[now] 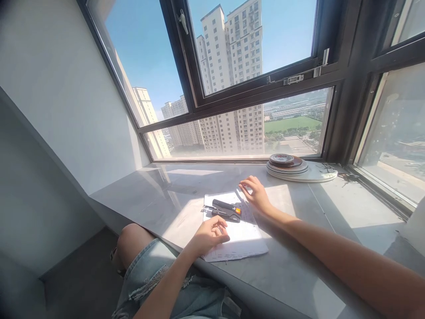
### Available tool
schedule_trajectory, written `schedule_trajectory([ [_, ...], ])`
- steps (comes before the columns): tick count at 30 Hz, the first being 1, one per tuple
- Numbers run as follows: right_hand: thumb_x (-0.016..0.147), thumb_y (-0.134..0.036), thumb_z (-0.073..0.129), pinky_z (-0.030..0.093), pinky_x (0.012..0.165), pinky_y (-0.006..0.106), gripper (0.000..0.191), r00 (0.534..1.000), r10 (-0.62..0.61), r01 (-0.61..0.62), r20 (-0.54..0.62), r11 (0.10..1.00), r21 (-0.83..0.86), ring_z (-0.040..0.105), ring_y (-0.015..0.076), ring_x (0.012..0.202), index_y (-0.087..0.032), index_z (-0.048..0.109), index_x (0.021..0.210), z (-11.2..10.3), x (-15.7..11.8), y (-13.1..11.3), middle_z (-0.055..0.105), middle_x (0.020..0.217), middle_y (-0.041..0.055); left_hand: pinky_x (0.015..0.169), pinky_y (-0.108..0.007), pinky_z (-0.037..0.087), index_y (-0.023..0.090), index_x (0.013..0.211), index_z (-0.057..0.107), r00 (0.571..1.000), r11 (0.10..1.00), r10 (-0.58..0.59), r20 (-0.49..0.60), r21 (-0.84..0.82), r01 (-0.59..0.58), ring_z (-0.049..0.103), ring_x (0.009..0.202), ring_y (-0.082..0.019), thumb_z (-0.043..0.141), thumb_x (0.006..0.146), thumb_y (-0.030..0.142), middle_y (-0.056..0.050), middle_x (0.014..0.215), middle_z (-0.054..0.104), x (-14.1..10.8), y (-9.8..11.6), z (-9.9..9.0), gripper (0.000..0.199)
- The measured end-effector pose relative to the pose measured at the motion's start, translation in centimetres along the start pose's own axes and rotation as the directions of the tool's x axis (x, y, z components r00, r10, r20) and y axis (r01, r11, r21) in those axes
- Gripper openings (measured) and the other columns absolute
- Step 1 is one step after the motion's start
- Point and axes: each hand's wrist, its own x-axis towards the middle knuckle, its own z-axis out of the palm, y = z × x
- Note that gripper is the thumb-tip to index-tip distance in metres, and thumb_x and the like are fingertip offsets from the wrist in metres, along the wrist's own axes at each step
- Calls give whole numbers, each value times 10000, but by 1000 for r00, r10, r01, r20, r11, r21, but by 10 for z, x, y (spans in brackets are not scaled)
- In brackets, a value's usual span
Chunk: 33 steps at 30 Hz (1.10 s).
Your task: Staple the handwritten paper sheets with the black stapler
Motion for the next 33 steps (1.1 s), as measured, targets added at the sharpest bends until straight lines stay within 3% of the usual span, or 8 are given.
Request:
schedule_trajectory([
  [2,970,-379,590,508,787,393,225,963,270,-268,14,961,-72,640,262,819,-222,737,902,-5,3,30,721,850,82,587,-233,464,185,1036,677,1000,999,-16,2,34,16,584,642,-122,924,724,511,-20,888,695,-1,2,1,514],
  [4,881,-326,636,502,770,367,172,845,530,-520,74,846,-121,675,255,809,-206,753,842,-8,2,54,761,841,85,600,-240,472,187,1024,693,1000,999,-22,7,42,21,576,651,-123,917,728,512,-17,894,690,-1,3,1,493],
  [6,821,-280,659,495,750,346,139,730,675,-658,106,737,-155,700,254,818,-192,766,810,-8,-2,68,789,859,96,615,-245,478,188,1024,704,1000,999,-19,8,39,19,560,658,-121,919,724,506,-14,898,680,-1,3,1,487],
  [17,853,-332,622,465,698,331,214,605,790,-796,-100,604,-37,687,240,774,-174,710,968,-2,-8,86,775,866,102,628,-246,458,195,997,704,1000,994,22,-8,107,-21,589,672,-129,749,882,473,1,876,643,-5,5,1,304],
  [23,800,-370,655,451,709,334,285,605,785,-795,-130,606,-42,646,238,801,-197,640,1027,-2,-7,78,724,980,102,575,-239,479,189,990,683,998,998,44,-50,56,-42,617,644,-125,743,883,473,-19,902,668,-5,6,7,309],
  [28,803,-337,605,434,730,331,131,665,741,-747,-89,659,-95,611,238,816,-236,566,877,-2,-5,73,694,910,72,511,-263,519,197,943,629,951,984,151,-269,-48,-170,670,560,-171,653,955,554,-5,710,644,-4,28,2,357],
  [30,803,-310,592,431,732,327,97,684,727,-729,-66,675,-113,613,233,811,-237,551,853,-2,-5,72,689,897,67,545,-273,536,202,926,642,884,966,255,-392,71,-247,677,577,-181,595,997,563,-8,667,640,3,41,-20,371],
  [33,804,-275,578,417,703,321,57,705,709,-704,-26,695,-144,611,222,777,-235,546,829,-3,-5,70,684,861,60,779,-325,589,223,928,678,696,896,402,-595,410,-167,727,779,-212,509,1057,481,-47,768,701,27,46,-73,334],
])
